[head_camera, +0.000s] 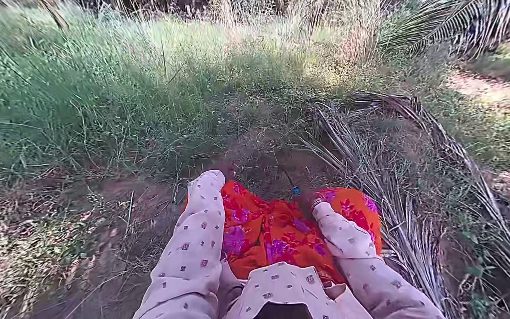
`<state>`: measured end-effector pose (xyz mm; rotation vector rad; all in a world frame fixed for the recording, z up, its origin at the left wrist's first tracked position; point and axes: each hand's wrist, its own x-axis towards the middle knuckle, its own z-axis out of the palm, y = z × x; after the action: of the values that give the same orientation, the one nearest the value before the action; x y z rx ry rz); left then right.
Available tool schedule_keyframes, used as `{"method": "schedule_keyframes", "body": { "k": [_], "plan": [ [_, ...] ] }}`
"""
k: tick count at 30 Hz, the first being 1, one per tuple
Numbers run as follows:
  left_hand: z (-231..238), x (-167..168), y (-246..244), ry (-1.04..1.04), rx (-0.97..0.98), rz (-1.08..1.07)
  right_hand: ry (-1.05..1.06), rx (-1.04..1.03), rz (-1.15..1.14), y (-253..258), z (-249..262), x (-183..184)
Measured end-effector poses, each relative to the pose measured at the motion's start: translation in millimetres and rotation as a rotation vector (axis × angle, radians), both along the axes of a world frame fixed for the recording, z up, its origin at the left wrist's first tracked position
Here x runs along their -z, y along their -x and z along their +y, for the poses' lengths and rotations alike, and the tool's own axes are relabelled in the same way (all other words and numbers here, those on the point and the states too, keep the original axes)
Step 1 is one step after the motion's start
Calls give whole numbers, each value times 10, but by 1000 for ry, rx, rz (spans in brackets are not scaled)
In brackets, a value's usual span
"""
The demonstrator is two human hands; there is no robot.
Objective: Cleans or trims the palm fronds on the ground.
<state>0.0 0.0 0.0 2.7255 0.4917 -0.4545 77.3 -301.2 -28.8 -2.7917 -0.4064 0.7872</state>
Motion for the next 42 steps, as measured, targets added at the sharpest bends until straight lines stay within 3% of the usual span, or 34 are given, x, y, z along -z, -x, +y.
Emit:
{"method": "schedule_keyframes", "body": {
  "k": [5,7,10,13,17,19,22,25,30,33,36,42],
  "plan": [
    [-113,54,-159,-4,-13,-21,-376,127,42,-22,-54,88],
    [-295,-30,-188,-63,3,78,-461,146,59,-113,-92,266],
    [-513,-53,-293,-198,83,216,-551,218,139,-217,-152,229],
    [-629,38,-464,-243,184,320,-846,428,246,-283,-190,211],
    [-679,249,-748,-67,315,343,-1340,551,356,-300,-257,187],
    [-753,230,-895,13,325,386,-1426,497,364,-300,-279,113],
    [-840,329,-1160,35,336,449,-1347,448,306,-445,-229,109],
    [-961,458,-1416,-4,382,474,-1248,561,189,-706,-39,113],
    [-1186,685,-1661,-110,520,549,-1285,593,228,-1331,191,52],
    [-1158,783,-1696,-5,544,496,-1283,569,230,-1683,285,181],
    [-1021,875,-1773,140,519,433,-1047,528,247,-1846,220,284],
    [-900,1348,-2013,-57,397,498,-284,55,51,-1854,-53,144]
  ]
}}
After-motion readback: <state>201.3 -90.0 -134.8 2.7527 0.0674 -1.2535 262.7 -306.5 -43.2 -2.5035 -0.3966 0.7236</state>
